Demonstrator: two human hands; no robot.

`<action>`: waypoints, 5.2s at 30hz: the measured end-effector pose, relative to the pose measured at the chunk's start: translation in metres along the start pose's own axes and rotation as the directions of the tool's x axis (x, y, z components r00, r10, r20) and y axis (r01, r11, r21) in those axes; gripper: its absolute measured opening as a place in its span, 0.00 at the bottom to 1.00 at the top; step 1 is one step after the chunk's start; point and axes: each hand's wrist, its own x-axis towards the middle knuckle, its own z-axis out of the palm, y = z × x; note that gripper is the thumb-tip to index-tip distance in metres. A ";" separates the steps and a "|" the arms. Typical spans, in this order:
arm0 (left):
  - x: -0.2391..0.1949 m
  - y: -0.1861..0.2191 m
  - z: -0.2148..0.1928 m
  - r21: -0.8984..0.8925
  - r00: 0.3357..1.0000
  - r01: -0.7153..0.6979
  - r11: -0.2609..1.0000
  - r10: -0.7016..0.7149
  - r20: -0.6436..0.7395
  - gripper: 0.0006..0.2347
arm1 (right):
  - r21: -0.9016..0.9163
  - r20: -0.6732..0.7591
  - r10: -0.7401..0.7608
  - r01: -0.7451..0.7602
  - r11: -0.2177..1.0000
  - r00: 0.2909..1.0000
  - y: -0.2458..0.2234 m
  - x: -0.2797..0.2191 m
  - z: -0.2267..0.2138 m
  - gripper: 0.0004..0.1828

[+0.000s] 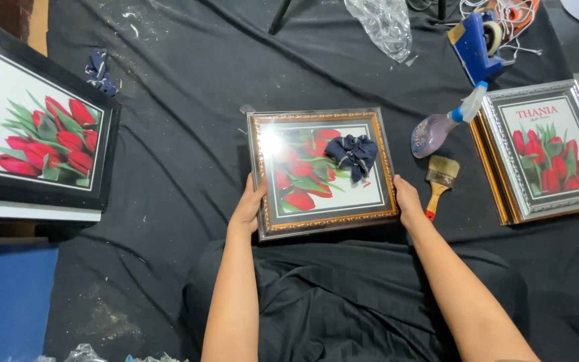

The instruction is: The person sits on the floor and wipes the back and front surfaces of a framed picture with a cloth. They flip the frame over to clean both sides and then place it on a stack of similar frames.

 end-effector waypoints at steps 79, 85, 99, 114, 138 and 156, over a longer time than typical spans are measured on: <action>0.001 -0.023 -0.010 -0.055 0.997 -0.056 0.997 0.052 -0.065 0.31 | -0.514 0.262 -0.818 0.791 0.331 0.513 0.044 -0.073 0.130 0.23; -0.028 -0.002 0.029 -0.210 0.996 -0.019 0.978 -0.001 -0.094 0.30 | -0.128 0.527 -0.846 0.992 0.012 0.078 0.012 -0.135 0.167 0.18; 0.001 -0.032 -0.010 -0.078 0.998 -0.004 0.997 -0.001 -0.069 0.34 | -0.666 0.271 -0.899 0.742 0.082 0.343 0.044 -0.077 0.154 0.12; 0.049 -0.065 -0.051 0.060 0.998 -0.037 0.998 0.040 -0.053 0.34 | -0.391 0.303 -0.909 0.907 0.156 0.287 -0.029 -0.083 0.241 0.18; 0.024 -0.040 -0.027 0.257 0.986 0.042 0.965 0.001 -0.165 0.38 | -0.370 0.285 -0.958 0.922 -0.111 -0.001 -0.084 0.025 0.256 0.17; 0.032 -0.052 -0.036 0.263 0.983 0.006 0.965 0.042 -0.177 0.37 | -0.509 0.308 -0.948 0.857 -0.088 0.086 -0.084 0.046 0.190 0.17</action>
